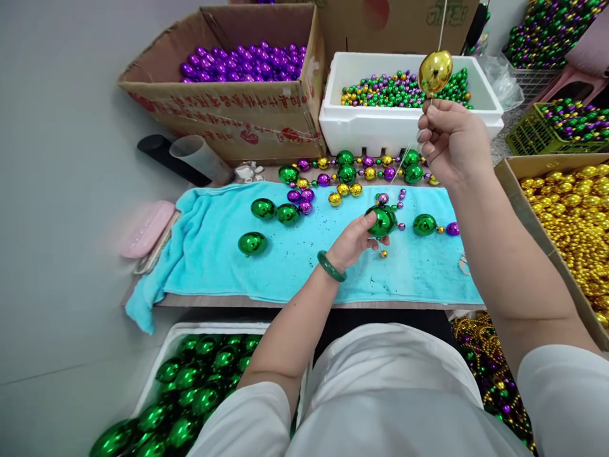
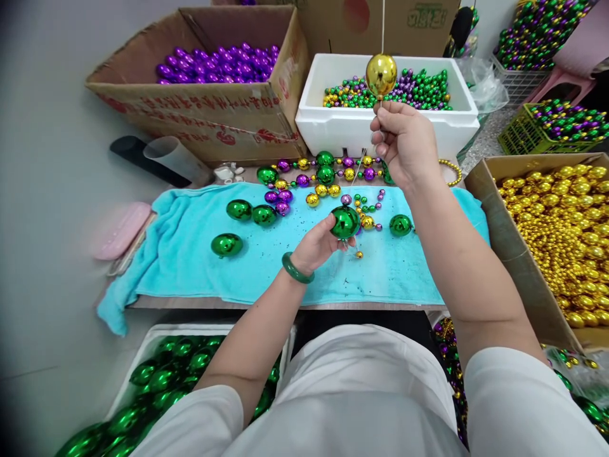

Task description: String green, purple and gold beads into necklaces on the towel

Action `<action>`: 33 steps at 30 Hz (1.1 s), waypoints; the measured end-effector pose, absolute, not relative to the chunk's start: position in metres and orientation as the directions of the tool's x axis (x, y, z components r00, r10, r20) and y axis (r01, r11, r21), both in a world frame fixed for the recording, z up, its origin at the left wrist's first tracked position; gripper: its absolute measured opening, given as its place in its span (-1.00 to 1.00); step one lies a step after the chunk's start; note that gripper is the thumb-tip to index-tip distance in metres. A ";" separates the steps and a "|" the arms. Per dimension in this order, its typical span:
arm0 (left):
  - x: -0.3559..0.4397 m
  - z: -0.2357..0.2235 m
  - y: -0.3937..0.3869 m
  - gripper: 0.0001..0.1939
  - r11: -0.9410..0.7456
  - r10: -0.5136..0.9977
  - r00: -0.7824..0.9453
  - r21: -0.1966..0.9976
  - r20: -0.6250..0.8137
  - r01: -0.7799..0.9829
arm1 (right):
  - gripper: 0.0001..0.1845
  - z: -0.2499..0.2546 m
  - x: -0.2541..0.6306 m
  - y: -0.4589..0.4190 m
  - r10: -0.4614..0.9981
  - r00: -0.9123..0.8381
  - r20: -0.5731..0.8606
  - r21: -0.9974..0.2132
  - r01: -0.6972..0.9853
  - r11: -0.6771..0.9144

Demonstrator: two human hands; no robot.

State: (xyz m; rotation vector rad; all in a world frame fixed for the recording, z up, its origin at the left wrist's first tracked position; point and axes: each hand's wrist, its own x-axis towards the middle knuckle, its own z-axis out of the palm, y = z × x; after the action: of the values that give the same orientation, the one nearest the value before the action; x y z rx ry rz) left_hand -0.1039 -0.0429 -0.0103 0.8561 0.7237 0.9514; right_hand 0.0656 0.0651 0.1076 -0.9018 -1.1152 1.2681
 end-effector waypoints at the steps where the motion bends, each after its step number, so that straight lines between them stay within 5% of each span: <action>1: -0.106 -0.009 -0.042 -0.47 0.301 0.910 0.389 0.872 -0.143 -0.385 | -0.79 0.107 0.067 0.066 0.990 -0.039 0.132 -0.959 -0.257 0.118; 11: -0.118 0.002 -0.038 -0.46 0.283 0.902 0.417 0.887 -0.116 -0.364 | -0.75 0.132 0.051 0.058 0.987 -0.065 0.148 -0.956 -0.264 0.126; 26: -0.122 -0.032 -0.042 -0.45 0.222 0.965 0.187 0.954 -0.185 -0.200 | -0.71 0.183 0.028 0.041 0.946 -0.076 0.317 -0.921 -0.265 0.287; 33: -0.133 -0.059 -0.044 -0.35 0.064 0.996 0.057 0.989 -0.072 0.136 | -0.85 0.153 0.043 0.019 0.970 -0.085 0.226 -0.960 -0.190 0.207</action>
State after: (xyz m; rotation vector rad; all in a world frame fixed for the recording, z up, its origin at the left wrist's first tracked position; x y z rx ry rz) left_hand -0.1327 -0.0439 -0.0585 1.2837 1.2925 1.0466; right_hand 0.0431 0.0192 0.1534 -0.8638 -1.2459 1.2006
